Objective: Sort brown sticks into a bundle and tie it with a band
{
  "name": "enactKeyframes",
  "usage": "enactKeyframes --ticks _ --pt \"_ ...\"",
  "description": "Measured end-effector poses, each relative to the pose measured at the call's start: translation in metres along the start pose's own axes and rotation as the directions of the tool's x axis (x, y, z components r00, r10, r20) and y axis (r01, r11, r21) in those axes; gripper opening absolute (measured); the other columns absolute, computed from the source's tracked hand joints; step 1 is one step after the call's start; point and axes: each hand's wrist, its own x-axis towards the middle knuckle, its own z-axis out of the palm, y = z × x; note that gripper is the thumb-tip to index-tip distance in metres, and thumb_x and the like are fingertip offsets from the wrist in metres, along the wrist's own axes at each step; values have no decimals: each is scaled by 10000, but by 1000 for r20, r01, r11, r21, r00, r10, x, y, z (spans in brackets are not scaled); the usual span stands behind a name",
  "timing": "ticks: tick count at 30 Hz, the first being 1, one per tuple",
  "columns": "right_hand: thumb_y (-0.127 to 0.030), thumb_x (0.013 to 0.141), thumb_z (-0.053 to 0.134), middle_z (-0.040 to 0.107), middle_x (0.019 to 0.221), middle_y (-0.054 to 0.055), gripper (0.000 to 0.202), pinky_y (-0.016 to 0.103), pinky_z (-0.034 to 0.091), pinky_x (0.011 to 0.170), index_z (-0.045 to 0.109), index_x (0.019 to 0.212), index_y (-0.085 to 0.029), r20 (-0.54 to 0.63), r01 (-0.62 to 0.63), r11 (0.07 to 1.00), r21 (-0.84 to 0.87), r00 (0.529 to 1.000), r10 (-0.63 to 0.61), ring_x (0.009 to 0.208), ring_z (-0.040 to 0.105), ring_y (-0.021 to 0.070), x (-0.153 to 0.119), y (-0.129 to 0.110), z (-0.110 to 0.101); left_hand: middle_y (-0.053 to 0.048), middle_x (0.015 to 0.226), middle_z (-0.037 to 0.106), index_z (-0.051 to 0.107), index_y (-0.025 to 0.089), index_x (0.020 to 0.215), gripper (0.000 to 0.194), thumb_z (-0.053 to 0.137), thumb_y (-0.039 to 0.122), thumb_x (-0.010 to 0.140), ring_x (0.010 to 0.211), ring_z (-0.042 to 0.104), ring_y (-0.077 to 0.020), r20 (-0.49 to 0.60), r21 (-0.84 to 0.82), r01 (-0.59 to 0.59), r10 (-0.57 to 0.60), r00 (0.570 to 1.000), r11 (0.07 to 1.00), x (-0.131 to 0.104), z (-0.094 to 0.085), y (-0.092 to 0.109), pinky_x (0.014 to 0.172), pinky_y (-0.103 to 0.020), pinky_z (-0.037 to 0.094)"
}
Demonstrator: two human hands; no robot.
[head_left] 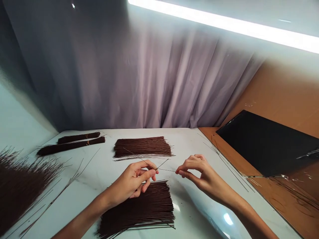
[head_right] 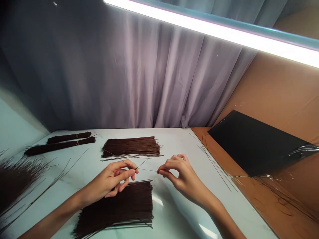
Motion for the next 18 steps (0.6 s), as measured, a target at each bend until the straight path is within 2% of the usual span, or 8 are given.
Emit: enactKeyframes --ticks 4,8,11,15,18 --pt "-448 1006 556 764 875 10 270 462 373 975 757 908 -296 7 35 998 -43 999 -34 840 638 207 5 -3 -7 6 828 561 620 201 955 314 609 514 938 541 346 -65 11 -3 29 -29 1000 1000 0 -1 3 397 -172 170" --pt "-429 1008 559 765 875 1 243 454 385 949 760 929 -315 18 73 995 -70 997 -72 853 634 209 7 -7 -1 48 724 456 612 201 938 321 581 520 958 585 319 -85 -72 82 -60 66 995 995 2 1 5 467 -180 252" --pt "-432 1012 552 764 871 6 251 446 404 924 761 936 -318 36 87 994 -67 996 -84 835 628 208 9 -10 0 53 673 455 575 203 892 323 560 516 968 567 316 -91 -136 95 -107 120 983 990 6 0 4 447 -190 218" --pt "-502 989 570 748 811 0 277 424 417 911 763 925 -314 31 28 998 -49 999 -26 864 636 217 16 -8 -9 56 647 502 564 200 875 323 585 512 956 518 291 -79 -70 80 -72 78 995 994 7 -7 1 429 -194 196" --pt "-532 997 537 766 864 4 328 415 411 933 757 924 -301 33 -13 1000 3 999 13 924 645 221 25 -1 -15 44 652 551 581 189 877 323 599 503 950 512 309 -72 -6 108 -59 60 998 992 6 -19 -4 436 -184 221"
